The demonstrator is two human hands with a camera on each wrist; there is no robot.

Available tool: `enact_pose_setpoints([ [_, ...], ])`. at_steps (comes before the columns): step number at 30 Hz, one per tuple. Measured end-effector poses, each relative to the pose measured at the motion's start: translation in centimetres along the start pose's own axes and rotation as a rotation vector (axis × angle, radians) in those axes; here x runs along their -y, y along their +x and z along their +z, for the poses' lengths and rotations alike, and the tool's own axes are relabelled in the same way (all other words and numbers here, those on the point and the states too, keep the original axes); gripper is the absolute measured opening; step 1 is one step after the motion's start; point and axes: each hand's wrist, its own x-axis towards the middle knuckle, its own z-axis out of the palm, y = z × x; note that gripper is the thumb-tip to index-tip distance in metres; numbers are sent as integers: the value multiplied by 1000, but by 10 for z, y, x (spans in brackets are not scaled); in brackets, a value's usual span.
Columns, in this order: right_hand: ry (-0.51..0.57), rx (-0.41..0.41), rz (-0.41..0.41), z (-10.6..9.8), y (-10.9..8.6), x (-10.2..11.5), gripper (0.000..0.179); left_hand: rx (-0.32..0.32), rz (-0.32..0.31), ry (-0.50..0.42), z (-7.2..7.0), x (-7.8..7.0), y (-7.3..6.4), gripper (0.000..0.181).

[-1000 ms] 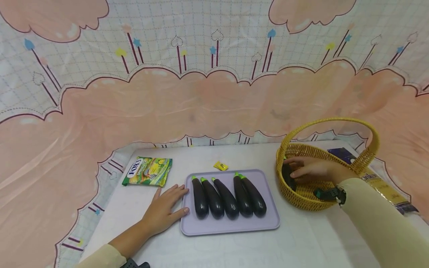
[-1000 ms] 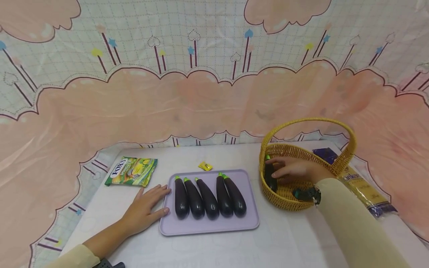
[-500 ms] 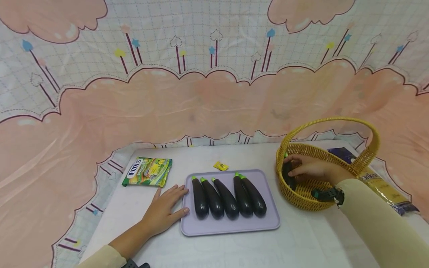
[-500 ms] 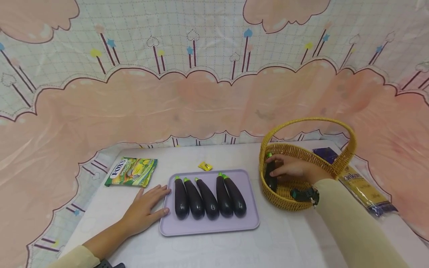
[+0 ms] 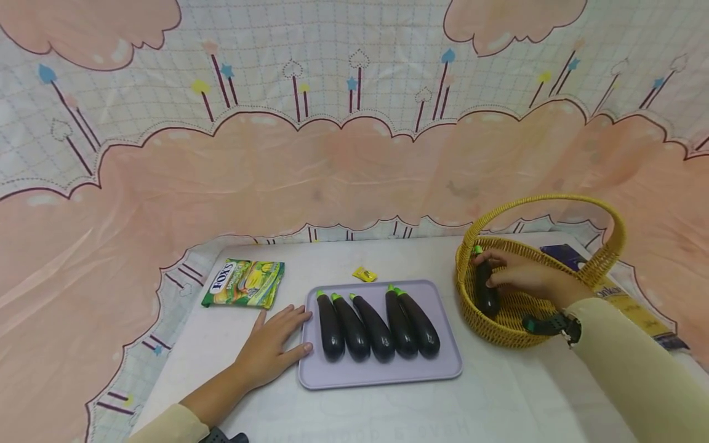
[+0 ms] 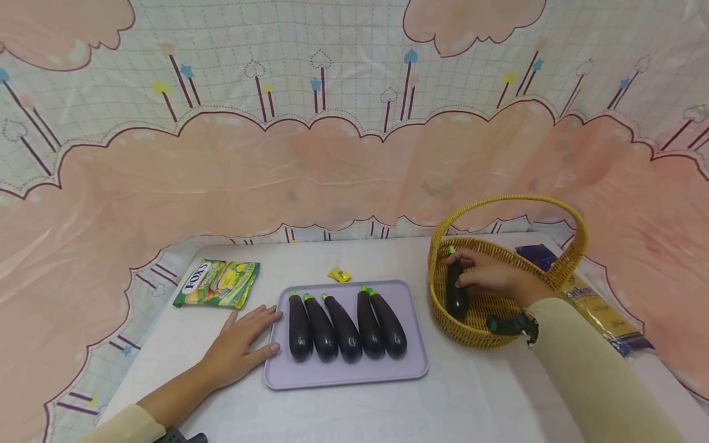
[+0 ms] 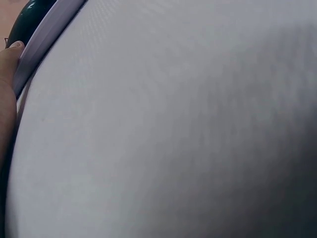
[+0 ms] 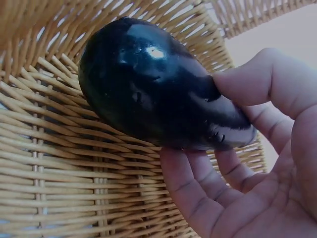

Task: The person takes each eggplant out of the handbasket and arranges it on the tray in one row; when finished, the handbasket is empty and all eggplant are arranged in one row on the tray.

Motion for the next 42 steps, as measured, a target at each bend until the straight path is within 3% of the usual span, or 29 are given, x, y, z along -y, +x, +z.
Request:
enact_pose_setpoints([
  [18,-68,-74,-37,-6,-42,18,63,-4,6,3,-1,-1,1,69],
  [25,-74,-42,-83,0,-59,27,58,1,-2,2,0,-1,0,69],
  [32,-5,36,-99,13,-76,29,55,-1,-2,1,0,-1,1,68],
  [42,38,104,-130,35,-79,32,55,-1,-7,5,0,-1,0,68],
])
